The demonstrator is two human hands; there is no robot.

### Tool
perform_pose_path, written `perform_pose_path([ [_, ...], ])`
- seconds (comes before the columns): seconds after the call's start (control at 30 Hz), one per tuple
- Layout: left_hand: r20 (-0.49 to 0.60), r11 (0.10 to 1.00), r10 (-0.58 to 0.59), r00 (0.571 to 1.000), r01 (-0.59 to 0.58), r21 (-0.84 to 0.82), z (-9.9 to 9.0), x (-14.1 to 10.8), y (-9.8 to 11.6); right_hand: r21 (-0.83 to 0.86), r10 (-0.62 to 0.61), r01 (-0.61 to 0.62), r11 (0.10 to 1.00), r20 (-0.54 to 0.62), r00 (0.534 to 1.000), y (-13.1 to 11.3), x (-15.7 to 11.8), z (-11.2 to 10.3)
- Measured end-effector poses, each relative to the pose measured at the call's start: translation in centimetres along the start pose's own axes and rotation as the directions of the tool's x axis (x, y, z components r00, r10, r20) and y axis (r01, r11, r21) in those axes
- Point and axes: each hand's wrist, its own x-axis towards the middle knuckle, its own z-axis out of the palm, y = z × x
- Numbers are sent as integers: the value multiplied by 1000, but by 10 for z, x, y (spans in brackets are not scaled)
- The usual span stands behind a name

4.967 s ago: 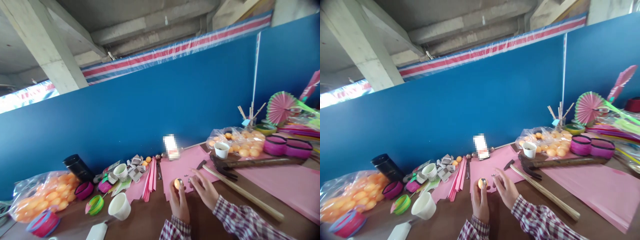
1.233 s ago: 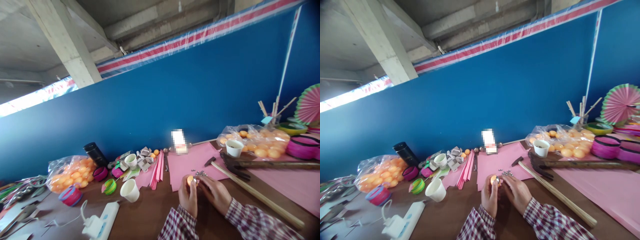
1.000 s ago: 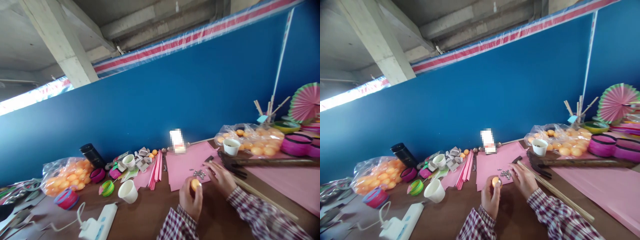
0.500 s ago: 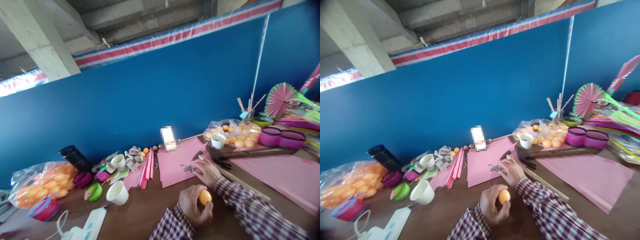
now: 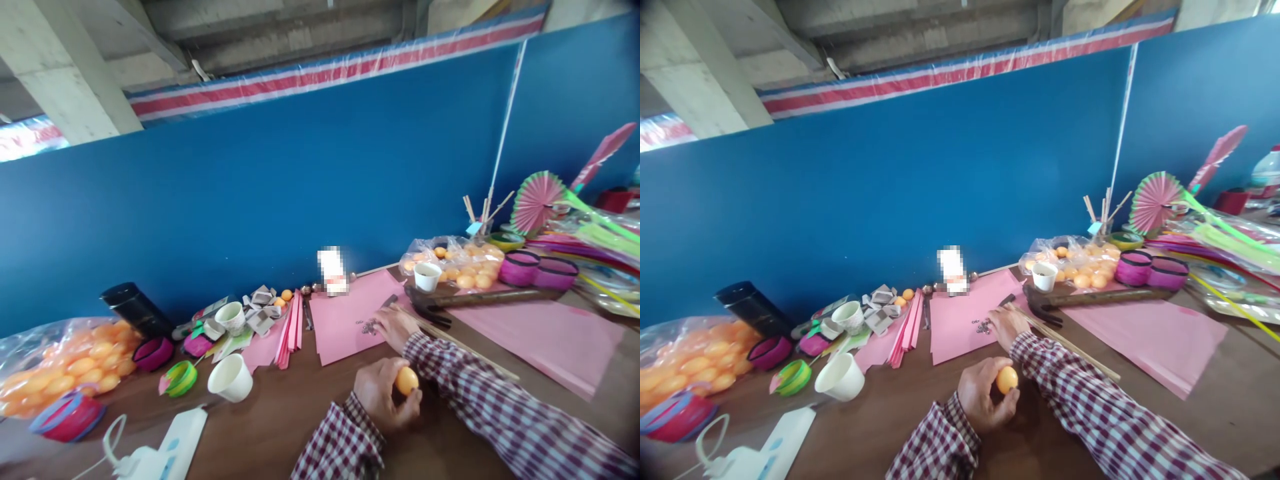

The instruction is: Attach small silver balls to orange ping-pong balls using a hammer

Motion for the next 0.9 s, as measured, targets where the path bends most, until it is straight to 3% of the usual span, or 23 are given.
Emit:
perform_pose_path([
  [0.1, 4, 1000, -7, 1000, 7, 8, -1, 0, 0, 1, -36, 36, 999, -65, 997, -1, 1, -2],
  [0.27, 13, 1000, -13, 1000, 13, 4, -3, 1, 2, -27, -155, 155, 988, -13, 988, -2, -3, -6],
  [0.6, 33, 999, -26, 999, 25, 22, 0, -1, -1, 12, -106, 107, 994, -43, 993, 18, -11, -23],
  [0.9, 12, 999, -36, 999, 36, 14, 0, -1, -2, 1, -152, 152, 988, -8, 988, 15, -14, -8],
])
